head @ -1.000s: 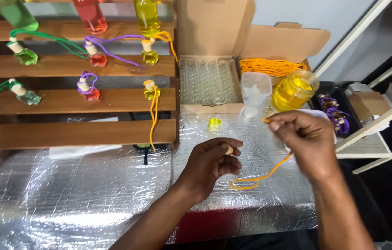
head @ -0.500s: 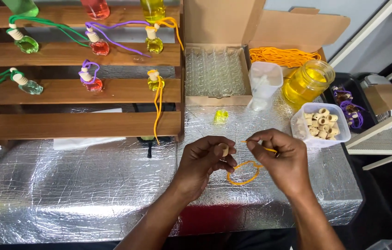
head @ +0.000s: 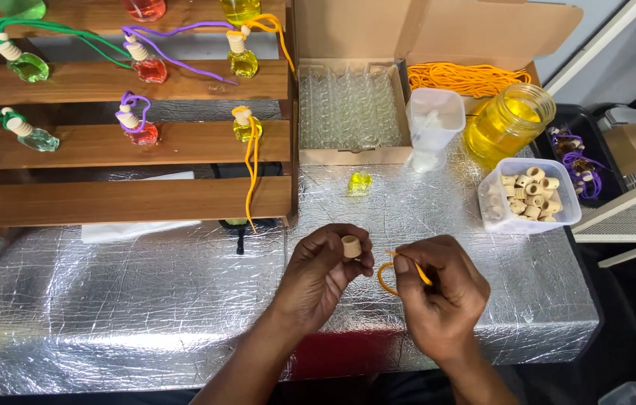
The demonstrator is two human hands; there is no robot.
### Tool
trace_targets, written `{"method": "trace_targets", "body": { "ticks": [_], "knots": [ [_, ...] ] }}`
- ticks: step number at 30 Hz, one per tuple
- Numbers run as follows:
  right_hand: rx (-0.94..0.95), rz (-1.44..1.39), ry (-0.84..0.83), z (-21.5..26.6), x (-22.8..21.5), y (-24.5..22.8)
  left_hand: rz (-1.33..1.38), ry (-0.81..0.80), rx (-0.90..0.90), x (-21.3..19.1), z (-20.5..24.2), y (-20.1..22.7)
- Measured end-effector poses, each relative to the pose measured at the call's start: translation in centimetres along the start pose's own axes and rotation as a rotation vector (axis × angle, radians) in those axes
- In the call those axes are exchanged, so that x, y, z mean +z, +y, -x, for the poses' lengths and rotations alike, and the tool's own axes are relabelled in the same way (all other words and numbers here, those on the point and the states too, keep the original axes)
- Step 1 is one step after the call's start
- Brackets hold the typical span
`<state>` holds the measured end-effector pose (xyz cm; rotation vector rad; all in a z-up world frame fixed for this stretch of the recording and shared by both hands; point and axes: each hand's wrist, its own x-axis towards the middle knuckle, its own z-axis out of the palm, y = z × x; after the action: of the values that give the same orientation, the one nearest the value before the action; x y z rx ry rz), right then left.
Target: Assembling small perfume bottles by threading a cord through a wooden cap and attaching it to the bottle.
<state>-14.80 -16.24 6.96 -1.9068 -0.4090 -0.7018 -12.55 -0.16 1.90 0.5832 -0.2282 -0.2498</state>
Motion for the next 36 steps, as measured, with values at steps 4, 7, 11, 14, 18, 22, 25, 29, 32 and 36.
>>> {"method": "trace_targets", "body": {
  "ticks": [4,7,11,14,18,22,25,29,32,36],
  "knots": [
    [-0.106,0.060,0.031,-0.2,0.8,0.6,0.054,0.102,-0.050,-0.2,-0.2,-0.8],
    [-0.122,0.027,0.037,0.0,1.4,0.8,0.110,0.133,-0.070,-0.4,-0.2,-1.5],
    [-0.183,0.007,0.049,0.4,2.2,1.3,0.212,0.193,-0.069,-0.1,-0.2,-1.8],
    [-0.284,0.075,0.075,0.8,2.5,2.5,0.223,0.219,-0.045,0.1,-0.2,-2.3],
    [-0.408,0.144,0.072,0.2,3.0,3.1,0.245,0.284,-0.079,0.0,-0.1,-2.6],
    [-0.442,0.151,0.052,-0.2,2.8,3.8,0.175,0.264,-0.089,-0.5,-0.3,-2.0],
    [-0.386,0.129,0.014,-0.3,2.6,3.9,0.121,0.247,-0.114,-0.7,-0.6,-1.2],
    [-0.263,0.142,0.050,0.2,2.2,3.2,0.110,0.332,-0.092,-1.4,-0.7,-1.3],
    [-0.253,0.217,0.011,0.0,2.1,1.9,0.066,0.331,-0.068,-1.6,-0.5,-1.5],
    [-0.246,0.240,-0.012,0.1,2.3,1.7,0.038,0.290,-0.033,-1.5,-0.1,-2.0]
  ]
}}
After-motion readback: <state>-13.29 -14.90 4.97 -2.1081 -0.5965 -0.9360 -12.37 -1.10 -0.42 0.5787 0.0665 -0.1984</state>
